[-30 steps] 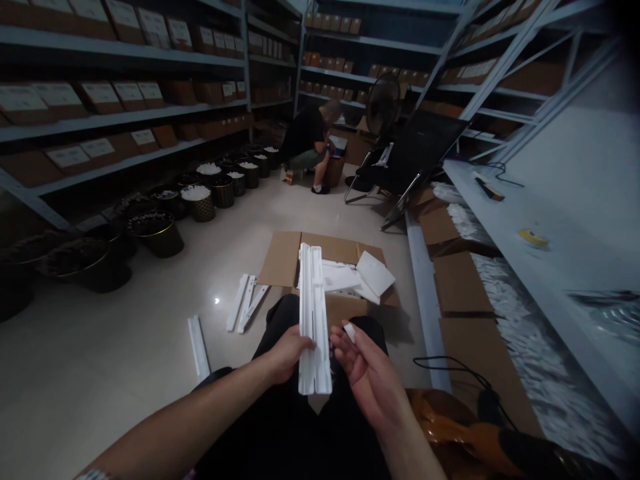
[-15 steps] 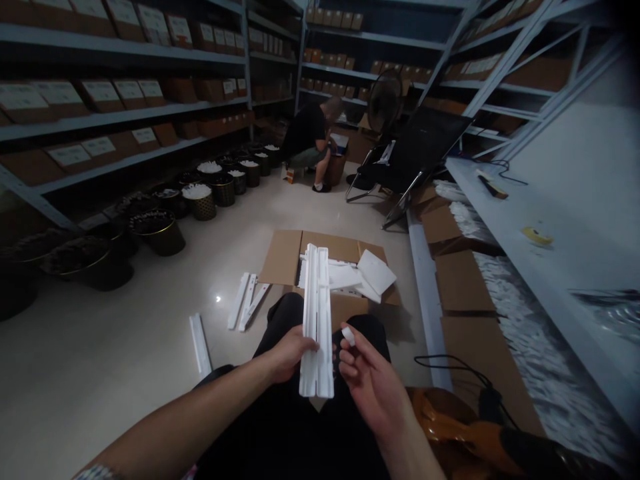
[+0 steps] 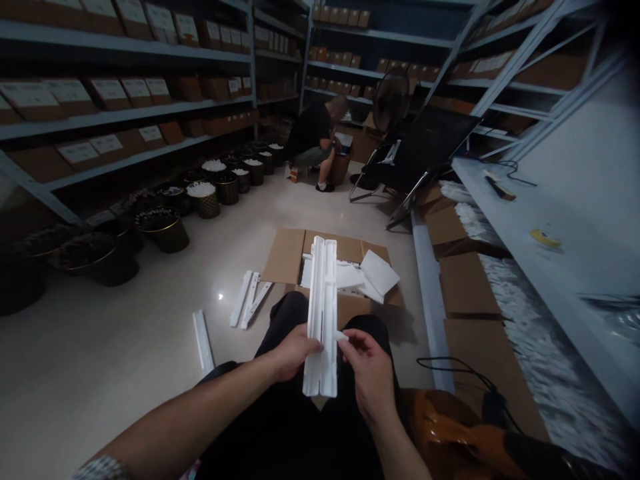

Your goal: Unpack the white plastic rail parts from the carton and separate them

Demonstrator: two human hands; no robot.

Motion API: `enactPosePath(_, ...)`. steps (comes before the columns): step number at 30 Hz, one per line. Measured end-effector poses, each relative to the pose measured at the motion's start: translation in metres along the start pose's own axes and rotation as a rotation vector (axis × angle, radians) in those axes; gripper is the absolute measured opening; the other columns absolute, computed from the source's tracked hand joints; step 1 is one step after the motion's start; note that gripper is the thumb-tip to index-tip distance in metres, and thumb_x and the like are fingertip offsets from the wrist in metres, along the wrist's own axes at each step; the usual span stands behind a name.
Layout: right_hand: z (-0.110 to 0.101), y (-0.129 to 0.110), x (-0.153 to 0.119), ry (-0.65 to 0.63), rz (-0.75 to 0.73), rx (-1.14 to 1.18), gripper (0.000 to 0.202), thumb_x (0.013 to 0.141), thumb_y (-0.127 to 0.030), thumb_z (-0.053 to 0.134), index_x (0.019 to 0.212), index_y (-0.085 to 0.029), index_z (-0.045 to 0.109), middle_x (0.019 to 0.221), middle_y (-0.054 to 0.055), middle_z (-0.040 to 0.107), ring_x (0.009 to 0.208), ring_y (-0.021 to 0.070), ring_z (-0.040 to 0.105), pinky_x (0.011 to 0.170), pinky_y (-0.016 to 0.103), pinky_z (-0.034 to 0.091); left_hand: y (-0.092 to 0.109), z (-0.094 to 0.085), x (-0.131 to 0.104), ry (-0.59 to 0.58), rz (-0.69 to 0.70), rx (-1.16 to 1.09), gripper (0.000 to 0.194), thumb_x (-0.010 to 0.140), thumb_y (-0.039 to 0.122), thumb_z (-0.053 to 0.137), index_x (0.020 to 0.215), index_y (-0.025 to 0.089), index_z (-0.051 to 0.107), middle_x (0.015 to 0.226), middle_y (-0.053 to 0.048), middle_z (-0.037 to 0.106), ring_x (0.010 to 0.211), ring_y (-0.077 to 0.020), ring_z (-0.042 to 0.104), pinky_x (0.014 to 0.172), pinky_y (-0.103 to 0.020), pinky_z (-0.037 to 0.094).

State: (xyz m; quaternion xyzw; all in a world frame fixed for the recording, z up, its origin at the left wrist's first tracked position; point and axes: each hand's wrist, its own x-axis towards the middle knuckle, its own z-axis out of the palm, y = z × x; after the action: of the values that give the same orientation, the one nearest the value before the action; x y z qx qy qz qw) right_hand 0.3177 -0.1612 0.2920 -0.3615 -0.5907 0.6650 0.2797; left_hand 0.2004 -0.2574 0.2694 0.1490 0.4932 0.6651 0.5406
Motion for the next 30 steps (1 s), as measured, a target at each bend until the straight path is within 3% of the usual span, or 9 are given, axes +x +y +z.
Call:
enactPosePath(6,0.012,0.007,0.014,0.061,-0.056,0.005,0.033,0.069,-0.032,0.073,0.096,-0.017,0.061,0.085,0.003,0.065,0.076,0.0158,0.06,0.064,0.024,0.047,-0.001,0.001,0.002,-0.027,0.114,0.099,0.037,0.062,0.007,0.054,0.097,0.01,0.066,0.082,-0.006,0.067,0.079,-0.0197,0.06,0.08,-0.033,0.045)
enactPosePath(15,0.021,0.002,0.019,0.093,-0.108,-0.103,0.026,0.071,-0.034,0.07,0.088,-0.016,0.062,0.076,0.002,0.065,0.065,0.0141,0.059,0.061,0.024,0.047,-0.004,0.0,0.005,0.021,0.219,0.236,0.042,0.061,0.002,0.052,0.101,0.013,0.064,0.083,-0.003,0.065,0.078,-0.018,0.058,0.073,-0.029,0.046)
enactPosePath(22,0.02,0.006,0.017,0.099,-0.11,-0.189,0.027,0.07,-0.037,0.07,0.087,-0.016,0.063,0.077,0.003,0.067,0.071,0.0175,0.062,0.068,0.027,0.049,-0.003,0.0,0.004,0.013,0.239,0.226,0.044,0.061,0.0,0.051,0.102,0.013,0.064,0.087,-0.003,0.066,0.081,-0.0183,0.059,0.076,-0.028,0.047)
enactPosePath(30,0.015,0.008,0.012,0.104,-0.09,-0.208,0.026,0.07,-0.037,0.069,0.086,-0.016,0.065,0.077,0.003,0.068,0.069,0.0167,0.062,0.065,0.025,0.047,-0.003,0.0,0.003,0.033,0.226,0.249,0.036,0.062,0.002,0.053,0.096,0.012,0.063,0.084,-0.003,0.064,0.081,-0.0183,0.058,0.077,-0.03,0.046)
